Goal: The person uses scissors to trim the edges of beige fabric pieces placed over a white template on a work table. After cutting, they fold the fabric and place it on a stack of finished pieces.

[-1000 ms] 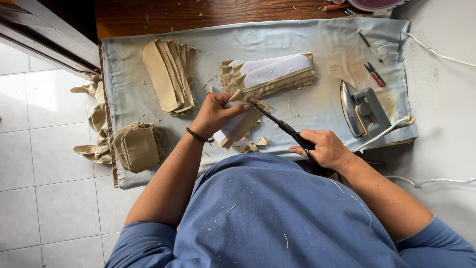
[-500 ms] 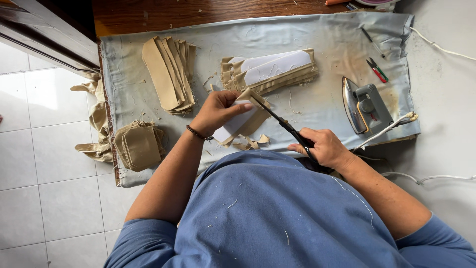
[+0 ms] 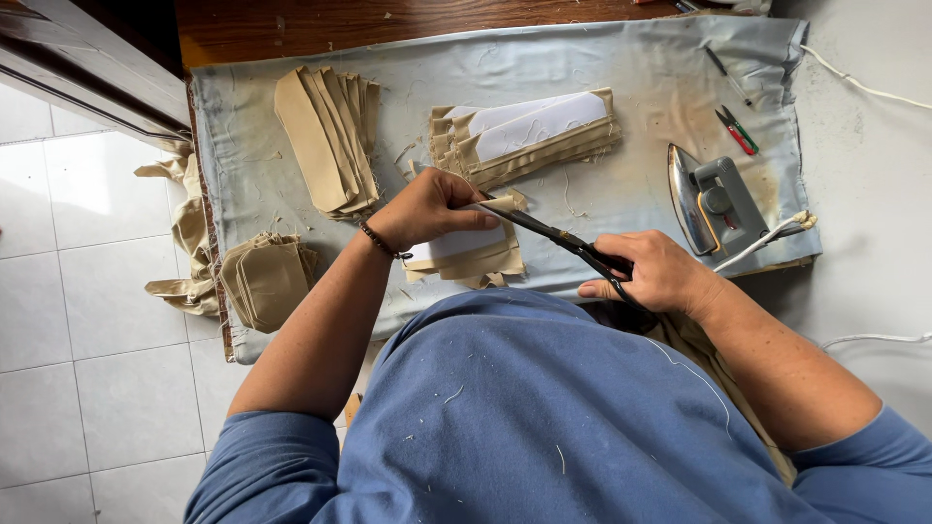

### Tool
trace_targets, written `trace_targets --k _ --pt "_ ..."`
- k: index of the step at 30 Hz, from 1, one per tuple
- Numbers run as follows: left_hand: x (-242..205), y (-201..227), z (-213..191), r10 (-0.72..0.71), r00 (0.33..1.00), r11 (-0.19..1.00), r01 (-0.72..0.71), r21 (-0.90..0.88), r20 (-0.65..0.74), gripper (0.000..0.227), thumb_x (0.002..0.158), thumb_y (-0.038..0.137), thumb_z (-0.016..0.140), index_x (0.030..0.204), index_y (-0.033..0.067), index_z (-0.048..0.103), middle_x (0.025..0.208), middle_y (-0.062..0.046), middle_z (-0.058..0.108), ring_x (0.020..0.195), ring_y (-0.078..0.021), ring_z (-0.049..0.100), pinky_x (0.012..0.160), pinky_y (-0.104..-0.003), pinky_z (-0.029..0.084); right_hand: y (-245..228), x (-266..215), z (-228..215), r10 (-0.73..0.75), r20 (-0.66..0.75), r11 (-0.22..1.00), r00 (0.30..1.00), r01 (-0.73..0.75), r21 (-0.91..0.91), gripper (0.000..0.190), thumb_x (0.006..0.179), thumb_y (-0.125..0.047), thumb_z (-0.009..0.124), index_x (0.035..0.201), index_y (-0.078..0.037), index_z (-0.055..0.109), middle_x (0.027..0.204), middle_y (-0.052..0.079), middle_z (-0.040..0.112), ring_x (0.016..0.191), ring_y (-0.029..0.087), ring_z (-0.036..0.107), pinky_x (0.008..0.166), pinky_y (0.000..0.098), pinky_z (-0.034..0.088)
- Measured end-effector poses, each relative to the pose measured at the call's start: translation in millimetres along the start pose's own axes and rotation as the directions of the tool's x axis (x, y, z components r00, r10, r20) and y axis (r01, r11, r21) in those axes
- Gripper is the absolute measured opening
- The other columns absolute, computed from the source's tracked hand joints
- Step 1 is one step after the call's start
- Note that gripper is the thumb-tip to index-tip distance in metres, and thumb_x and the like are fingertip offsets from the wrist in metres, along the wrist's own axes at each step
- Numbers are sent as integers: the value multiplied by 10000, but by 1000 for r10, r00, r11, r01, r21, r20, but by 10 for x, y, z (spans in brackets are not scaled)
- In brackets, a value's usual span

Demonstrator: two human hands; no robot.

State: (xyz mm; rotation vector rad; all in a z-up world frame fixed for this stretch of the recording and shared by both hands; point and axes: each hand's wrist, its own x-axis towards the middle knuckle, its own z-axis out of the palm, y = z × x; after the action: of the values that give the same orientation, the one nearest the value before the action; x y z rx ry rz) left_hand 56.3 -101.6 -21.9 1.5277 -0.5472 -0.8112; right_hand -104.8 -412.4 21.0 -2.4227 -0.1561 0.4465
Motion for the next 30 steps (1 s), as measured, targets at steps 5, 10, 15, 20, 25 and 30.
trace_targets --k 5,10,15,20,25,30 --pt "29 -36 14 -6 999 999 5 -35 -35 170 794 170 885 842 36 791 675 -110 734 620 -148 713 633 -233 561 -29 -25 -8 14 0 1000 1000 -14 -4 531 736 -577 844 710 -156 521 559 66 559 578 253 610 625 337 489" --pt "64 -129 89 -18 995 986 2 -169 -94 159 817 186 873 841 53 789 671 -73 740 638 -112 721 641 -205 567 107 -33 204 38 -26 996 999 -35 84 490 765 -561 835 774 -151 568 591 91 581 607 267 624 643 352 496" --pt "-60 174 251 -44 986 965 1 -263 -160 154 828 176 862 837 47 778 668 -61 741 641 -96 729 640 -206 585 -42 -46 340 88 -61 980 994 -76 183 418 799 -550 810 808 -177 621 575 50 609 591 241 622 636 329 492" --pt "12 17 278 -40 982 960 -13 -279 -183 145 835 169 858 836 49 779 647 -59 737 629 -83 721 638 -180 568 -6 -66 460 98 -87 968 991 -75 240 378 866 -498 775 804 -158 621 552 62 614 559 232 601 608 320 474" --pt "28 -55 250 -52 982 962 1 -274 -180 167 826 183 868 844 43 779 652 -69 742 630 -91 726 637 -187 571 60 -103 519 107 -115 961 988 -72 268 367 879 -451 783 773 -144 613 519 52 608 537 210 602 581 292 459" --pt "19 46 187 -70 990 978 44 -205 -121 174 846 206 849 845 47 779 637 -67 726 618 -100 714 637 -198 564 98 -141 346 85 -75 968 994 -65 241 393 795 -510 828 788 -165 639 550 57 638 564 229 617 603 319 482"
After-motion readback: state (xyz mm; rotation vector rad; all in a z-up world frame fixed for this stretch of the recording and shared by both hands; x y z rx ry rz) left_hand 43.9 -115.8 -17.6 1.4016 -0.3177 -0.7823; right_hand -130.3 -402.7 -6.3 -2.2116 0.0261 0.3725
